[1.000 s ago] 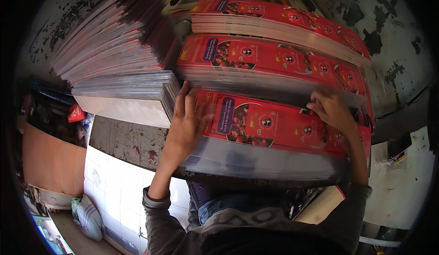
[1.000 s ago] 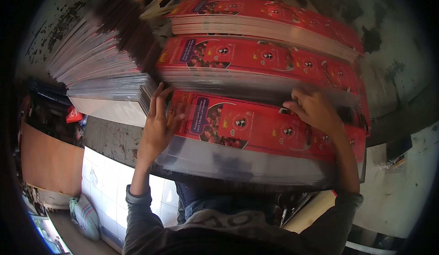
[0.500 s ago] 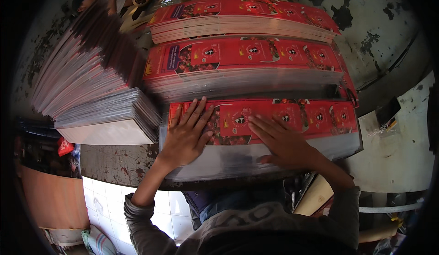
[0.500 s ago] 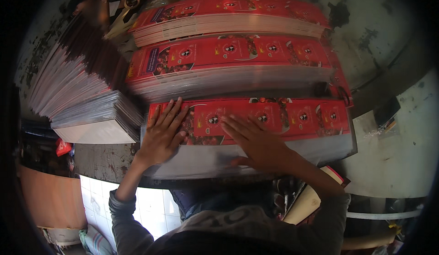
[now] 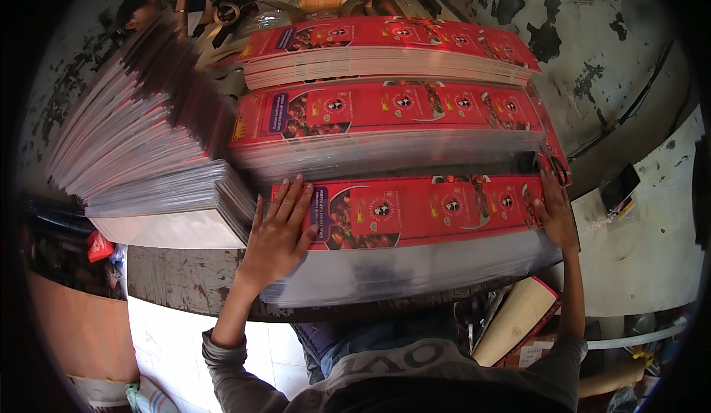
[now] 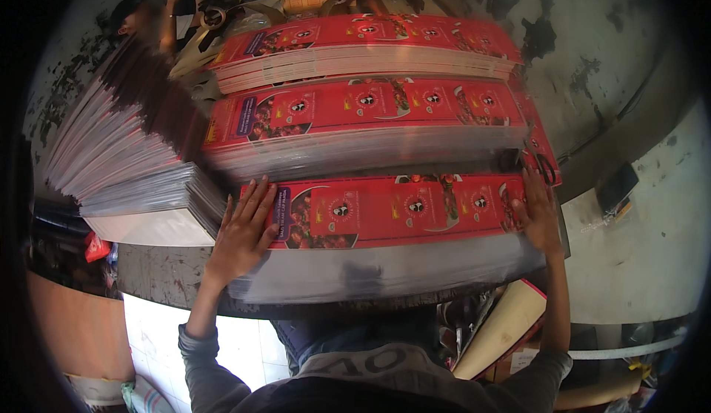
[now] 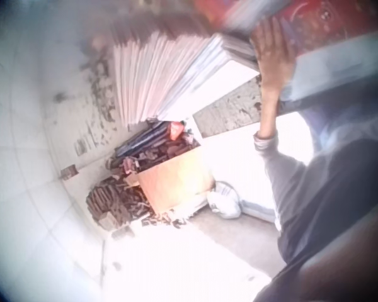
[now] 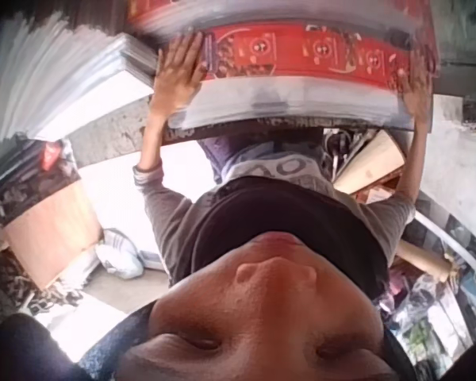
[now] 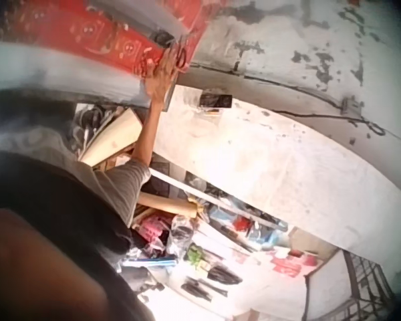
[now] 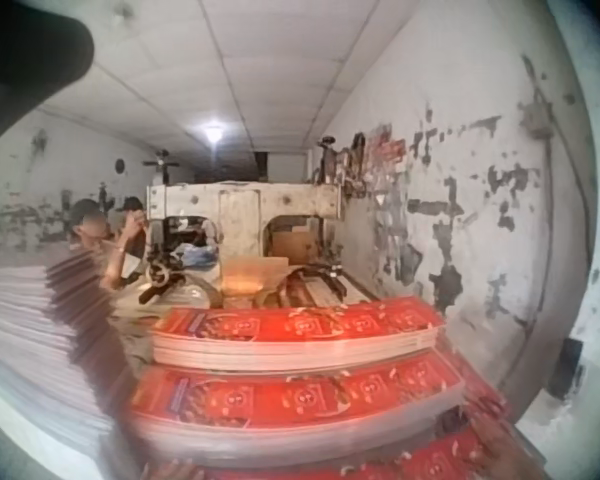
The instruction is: The person inserts printed cardboard sheets into transparent plastic sleeves by hand and stacks the packaged sheets onto piles on the table.
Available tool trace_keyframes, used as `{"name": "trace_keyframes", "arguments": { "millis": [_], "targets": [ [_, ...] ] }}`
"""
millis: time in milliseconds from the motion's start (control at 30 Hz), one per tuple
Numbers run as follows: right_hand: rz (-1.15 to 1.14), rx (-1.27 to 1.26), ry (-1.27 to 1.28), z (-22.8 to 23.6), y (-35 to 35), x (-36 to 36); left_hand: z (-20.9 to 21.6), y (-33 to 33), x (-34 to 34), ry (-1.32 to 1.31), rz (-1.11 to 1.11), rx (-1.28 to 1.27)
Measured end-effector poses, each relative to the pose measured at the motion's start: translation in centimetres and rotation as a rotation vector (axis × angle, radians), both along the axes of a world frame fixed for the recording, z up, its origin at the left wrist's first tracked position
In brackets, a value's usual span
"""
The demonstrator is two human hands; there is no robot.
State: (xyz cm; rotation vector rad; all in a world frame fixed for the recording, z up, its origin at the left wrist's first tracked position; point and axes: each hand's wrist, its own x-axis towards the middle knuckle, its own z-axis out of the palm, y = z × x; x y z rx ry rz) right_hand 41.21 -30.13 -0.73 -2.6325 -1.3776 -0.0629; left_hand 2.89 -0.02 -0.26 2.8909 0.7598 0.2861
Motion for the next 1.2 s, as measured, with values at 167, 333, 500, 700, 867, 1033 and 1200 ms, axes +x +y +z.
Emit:
{"name": "trace_keyframes", "arguments": {
  "millis": [167, 333, 500, 700, 867, 1033, 1200],
  "targets": [
    [0.168, 0.055, -0.144, -0.4, 3.7, -2.0, -0.2, 0.8, 0.4, -0.108, -0.042, 0.11],
    [0.114, 0.335, 0.033, 0.1, 4.8, -1.7, -0.3, 0.8, 0.4, -0.198, -0.055, 0.042],
    [0.008, 0.346, -0.019, -0.2, 4.9, -0.7, -0.1, 1.4, 0.6, -0.205, -0.008, 0.058],
    [-0.009, 0.306, -0.021, -0.1, 5.8, -0.9, 0.0, 1.9, 0.6, -0.243, 0.028, -0.042],
    [-0.002, 0.317, 0.012, -0.3, 5.7, -0.6, -0.3, 2.1, 0.8, -0.279, 0.012, -0.053],
    [-0.026, 0.337, -0.001, -0.2, 5.7, -0.5, 0.0, 1.8, 0.9, -0.314, 0.015, -0.048],
    [0.018, 0.399, -0.054, -0.5, 5.4, -0.7, -0.3, 1.5, 0.9, -0.345, 0.008, -0.004]
  ]
}}
